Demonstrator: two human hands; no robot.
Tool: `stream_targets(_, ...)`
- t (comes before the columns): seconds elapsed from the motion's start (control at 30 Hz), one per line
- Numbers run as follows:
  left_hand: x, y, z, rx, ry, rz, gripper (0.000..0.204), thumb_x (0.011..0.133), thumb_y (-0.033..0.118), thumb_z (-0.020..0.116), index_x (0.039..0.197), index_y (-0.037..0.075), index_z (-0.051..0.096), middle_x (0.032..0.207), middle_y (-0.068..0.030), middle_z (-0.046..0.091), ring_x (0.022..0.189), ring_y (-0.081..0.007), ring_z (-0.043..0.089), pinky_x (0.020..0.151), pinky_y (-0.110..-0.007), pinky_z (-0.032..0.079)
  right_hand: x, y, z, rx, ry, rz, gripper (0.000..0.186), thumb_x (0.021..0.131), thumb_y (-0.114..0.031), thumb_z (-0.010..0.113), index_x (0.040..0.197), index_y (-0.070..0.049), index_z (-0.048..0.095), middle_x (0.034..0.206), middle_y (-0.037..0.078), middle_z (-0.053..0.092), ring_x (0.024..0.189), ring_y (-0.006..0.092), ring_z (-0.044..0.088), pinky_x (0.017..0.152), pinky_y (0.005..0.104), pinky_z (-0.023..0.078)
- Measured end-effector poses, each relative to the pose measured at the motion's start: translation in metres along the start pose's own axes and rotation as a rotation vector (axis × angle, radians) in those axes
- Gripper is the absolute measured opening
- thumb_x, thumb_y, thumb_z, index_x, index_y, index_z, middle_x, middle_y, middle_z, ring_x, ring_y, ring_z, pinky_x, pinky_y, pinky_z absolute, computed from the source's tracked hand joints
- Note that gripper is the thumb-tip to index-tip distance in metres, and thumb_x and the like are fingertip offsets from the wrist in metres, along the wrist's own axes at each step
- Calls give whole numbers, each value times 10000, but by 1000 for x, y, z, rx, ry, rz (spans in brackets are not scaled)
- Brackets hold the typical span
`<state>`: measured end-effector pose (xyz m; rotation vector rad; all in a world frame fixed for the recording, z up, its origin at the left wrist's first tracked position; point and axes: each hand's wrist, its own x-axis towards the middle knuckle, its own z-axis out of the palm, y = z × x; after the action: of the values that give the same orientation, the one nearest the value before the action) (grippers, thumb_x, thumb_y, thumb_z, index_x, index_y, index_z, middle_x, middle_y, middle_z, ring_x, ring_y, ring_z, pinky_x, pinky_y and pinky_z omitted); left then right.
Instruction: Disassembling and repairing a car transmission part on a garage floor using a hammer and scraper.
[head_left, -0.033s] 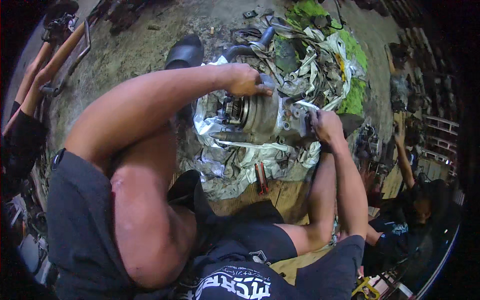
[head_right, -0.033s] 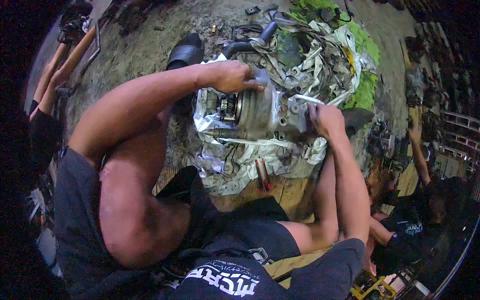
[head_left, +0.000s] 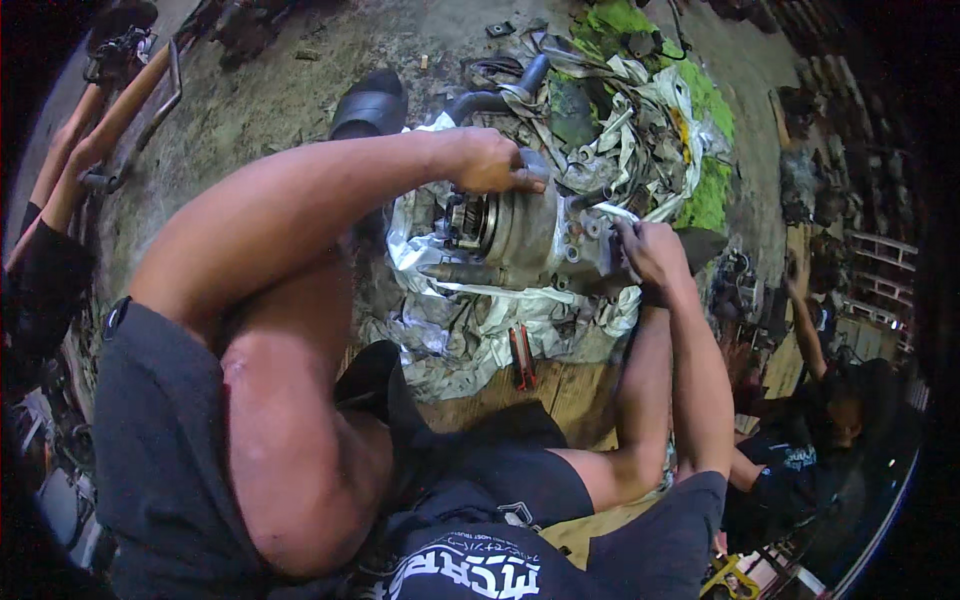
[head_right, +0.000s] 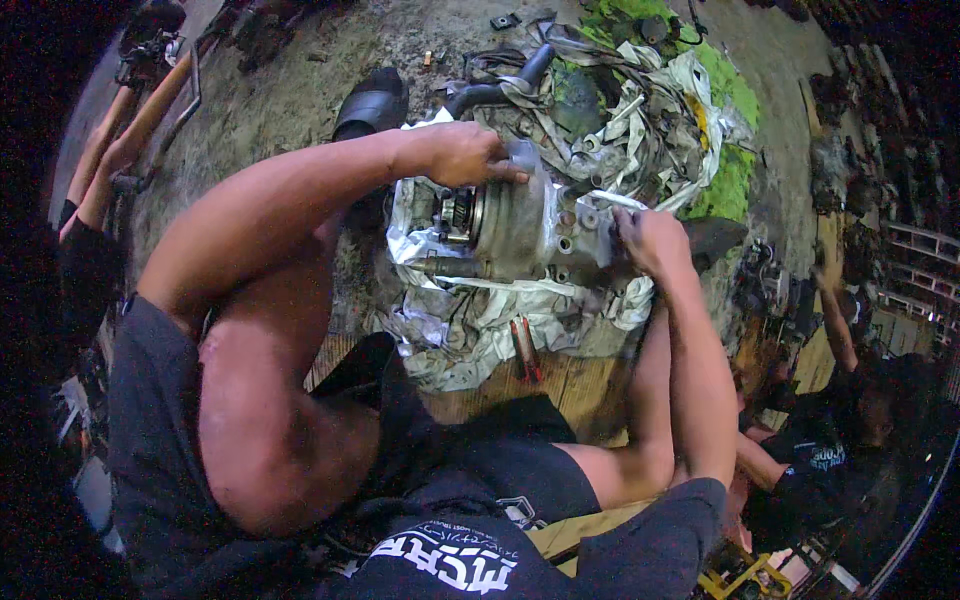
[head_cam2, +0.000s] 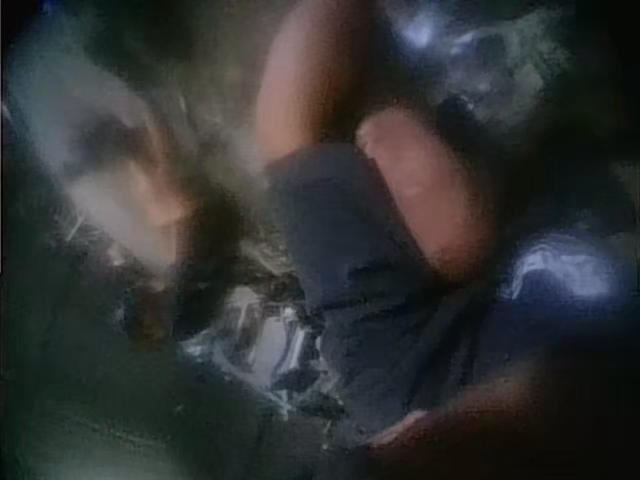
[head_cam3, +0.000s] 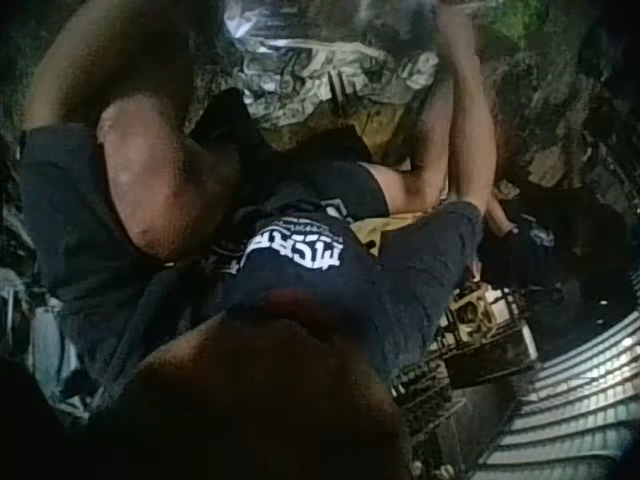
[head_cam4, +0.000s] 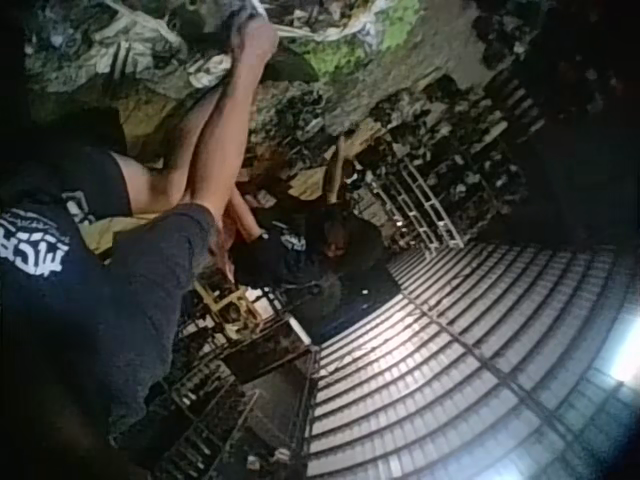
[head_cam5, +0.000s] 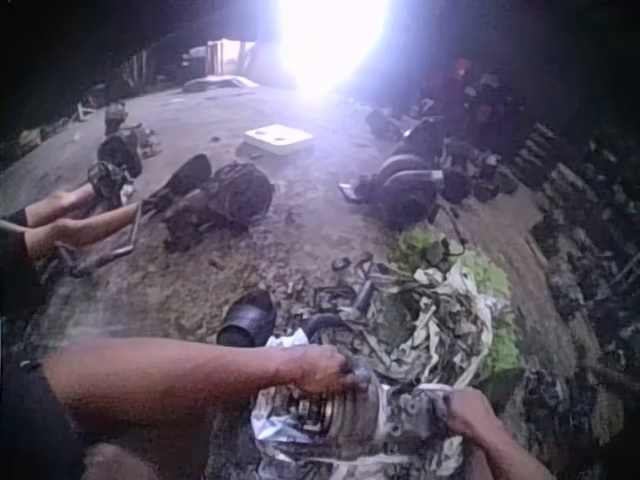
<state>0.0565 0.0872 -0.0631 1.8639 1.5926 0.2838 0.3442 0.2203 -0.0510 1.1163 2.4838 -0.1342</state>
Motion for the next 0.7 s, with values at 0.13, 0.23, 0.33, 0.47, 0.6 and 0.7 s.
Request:
stream_targets(0.13,5,-6,7,-7,-17,-33,714,896,631,407,923,-43,641,869,-301,622,882,-449,602,805,-513,458,-3,3,-9,108,-13,-126,498,937,-469,431,932,-9,622,764,257,620,789,443,603,727,506,486)
stream_targets(0.23,8,-7,8,11,-20,4,708,898,628,406,940,-39,641,878,-300,622,894,-448,600,811,-509,458,-8,10,-5,81,224,-363,409,912,-410,518,901,-17,626,734,242,609,759,429,597,661,501,465)
stream_targets(0.33,10,-7,9,12,-20,-23,702,898,624,410,950,-36,645,880,-300,624,893,-448,601,811,-510,458,-2,14,7,-42,139,-319,383,909,-405,520,904,-39,630,698,232,606,733,427,604,645,509,468)
stream_targets(0.47,10,-9,8,11,-11,-12,708,898,624,411,956,-42,644,879,-300,625,891,-448,602,813,-511,457,0,4,15,-62,99,2,434,893,-438,528,896,-24,659,733,250,622,706,437,603,646,514,474)
stream_targets(0.6,5,-2,5,11,-35,-39,712,900,617,417,952,-57,641,887,-306,623,895,-448,602,817,-508,457,0,-6,-6,89,-62,39,447,871,-447,557,885,-18,683,793,258,628,722,426,603,668,498,483)
stream_targets(0.7,8,-6,6,4,-24,-19,701,902,607,424,943,-58,640,885,-305,624,890,-449,603,816,-503,458,-6,0,1,49,136,-138,410,886,-437,535,854,-46,655,753,234,623,720,420,606,654,491,488)
